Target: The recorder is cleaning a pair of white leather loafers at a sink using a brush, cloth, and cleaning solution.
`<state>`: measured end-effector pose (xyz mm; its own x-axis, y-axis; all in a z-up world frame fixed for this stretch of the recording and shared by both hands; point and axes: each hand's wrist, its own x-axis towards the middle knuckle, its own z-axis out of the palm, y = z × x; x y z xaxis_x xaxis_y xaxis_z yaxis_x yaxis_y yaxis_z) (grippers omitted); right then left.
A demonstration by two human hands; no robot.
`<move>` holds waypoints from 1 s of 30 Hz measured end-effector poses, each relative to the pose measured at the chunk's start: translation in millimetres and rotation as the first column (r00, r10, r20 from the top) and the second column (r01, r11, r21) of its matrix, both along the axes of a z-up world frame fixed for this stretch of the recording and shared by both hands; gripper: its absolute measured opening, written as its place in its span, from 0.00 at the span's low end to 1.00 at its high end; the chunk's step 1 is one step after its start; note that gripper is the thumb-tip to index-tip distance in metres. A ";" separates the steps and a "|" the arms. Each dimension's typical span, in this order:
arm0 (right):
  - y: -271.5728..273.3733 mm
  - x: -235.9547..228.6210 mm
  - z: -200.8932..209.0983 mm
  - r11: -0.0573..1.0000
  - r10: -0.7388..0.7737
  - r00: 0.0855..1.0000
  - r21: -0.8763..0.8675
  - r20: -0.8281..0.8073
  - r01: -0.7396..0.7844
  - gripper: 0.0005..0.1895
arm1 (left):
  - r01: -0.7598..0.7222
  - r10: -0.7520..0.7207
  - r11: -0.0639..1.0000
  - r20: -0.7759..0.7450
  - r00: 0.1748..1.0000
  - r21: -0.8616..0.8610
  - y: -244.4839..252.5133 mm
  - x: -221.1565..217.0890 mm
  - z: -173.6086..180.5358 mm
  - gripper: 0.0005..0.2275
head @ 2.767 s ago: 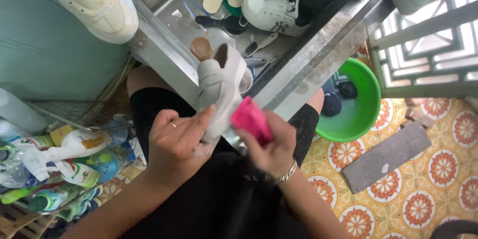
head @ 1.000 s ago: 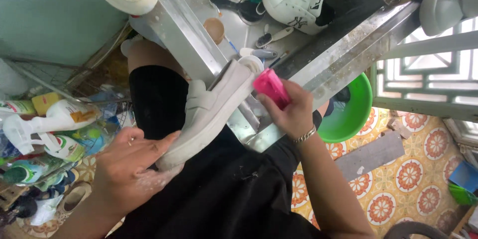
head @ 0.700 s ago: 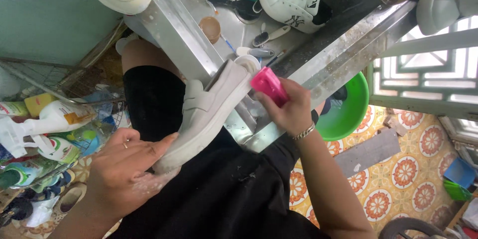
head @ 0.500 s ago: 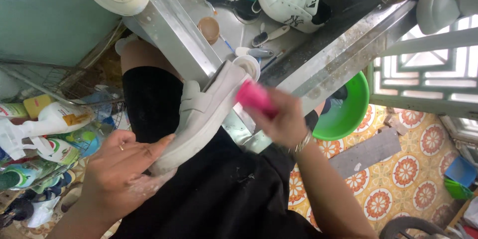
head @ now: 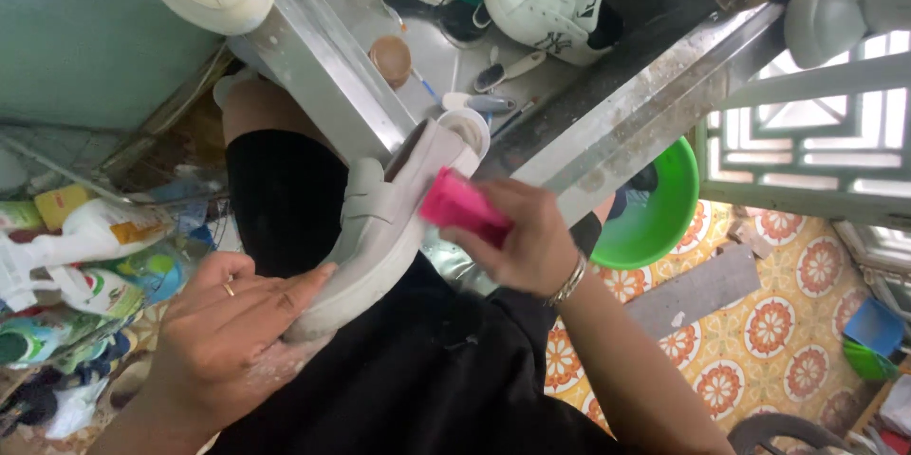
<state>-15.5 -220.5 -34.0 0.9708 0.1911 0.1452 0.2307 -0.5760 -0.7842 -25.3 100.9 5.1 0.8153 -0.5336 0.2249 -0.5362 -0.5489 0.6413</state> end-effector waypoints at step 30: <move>35.7 -54.7 7.3 0.961 -0.254 0.899 0.015 -0.356 0.277 0.12 | 0.065 -0.066 0.998 0.071 0.995 0.020 -7.4 -10.0 -2.3 0.20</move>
